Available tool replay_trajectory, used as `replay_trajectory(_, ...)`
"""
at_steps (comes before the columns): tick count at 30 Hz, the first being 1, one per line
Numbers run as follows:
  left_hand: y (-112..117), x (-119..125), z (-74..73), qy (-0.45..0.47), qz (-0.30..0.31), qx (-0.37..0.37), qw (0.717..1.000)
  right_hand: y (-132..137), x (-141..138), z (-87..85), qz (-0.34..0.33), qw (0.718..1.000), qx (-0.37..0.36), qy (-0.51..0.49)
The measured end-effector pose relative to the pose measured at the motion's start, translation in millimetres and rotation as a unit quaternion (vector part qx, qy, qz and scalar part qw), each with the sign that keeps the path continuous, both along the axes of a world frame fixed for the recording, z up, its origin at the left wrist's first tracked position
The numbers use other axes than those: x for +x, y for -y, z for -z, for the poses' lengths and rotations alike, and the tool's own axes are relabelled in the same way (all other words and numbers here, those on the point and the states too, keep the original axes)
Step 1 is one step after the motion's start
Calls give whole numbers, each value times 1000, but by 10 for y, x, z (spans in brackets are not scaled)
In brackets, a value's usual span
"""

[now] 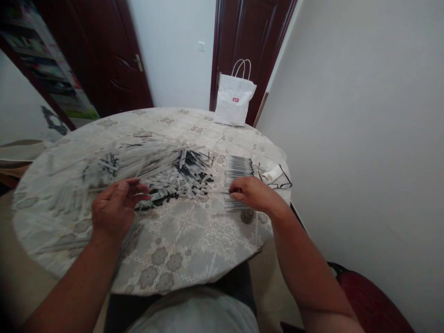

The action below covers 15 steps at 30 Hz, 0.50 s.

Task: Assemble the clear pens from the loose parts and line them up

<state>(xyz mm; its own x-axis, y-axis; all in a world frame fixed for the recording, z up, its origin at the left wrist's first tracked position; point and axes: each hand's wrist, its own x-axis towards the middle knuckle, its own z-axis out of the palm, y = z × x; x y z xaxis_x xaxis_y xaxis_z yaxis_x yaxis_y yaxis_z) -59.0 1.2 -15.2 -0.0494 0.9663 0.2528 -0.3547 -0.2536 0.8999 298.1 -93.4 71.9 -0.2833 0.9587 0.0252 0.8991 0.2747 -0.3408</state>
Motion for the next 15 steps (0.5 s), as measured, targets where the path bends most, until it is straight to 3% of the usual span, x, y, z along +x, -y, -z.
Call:
replay_trajectory(3,2,-5,0,-24,-49,12,998,78,371,206,30,996,-64,50)
replay_trajectory(6,5,-12,-36,-34,-112,27,993,108,543,395,44,992,-95,75)
replay_trajectory(10,19,-33,-135,-38,-170,58,983,110,583,505,40,993,-94,53)
replay_trajectory(15,115,-157,-208,-96,-225,78,966,93,553,521,41,993,-96,56)
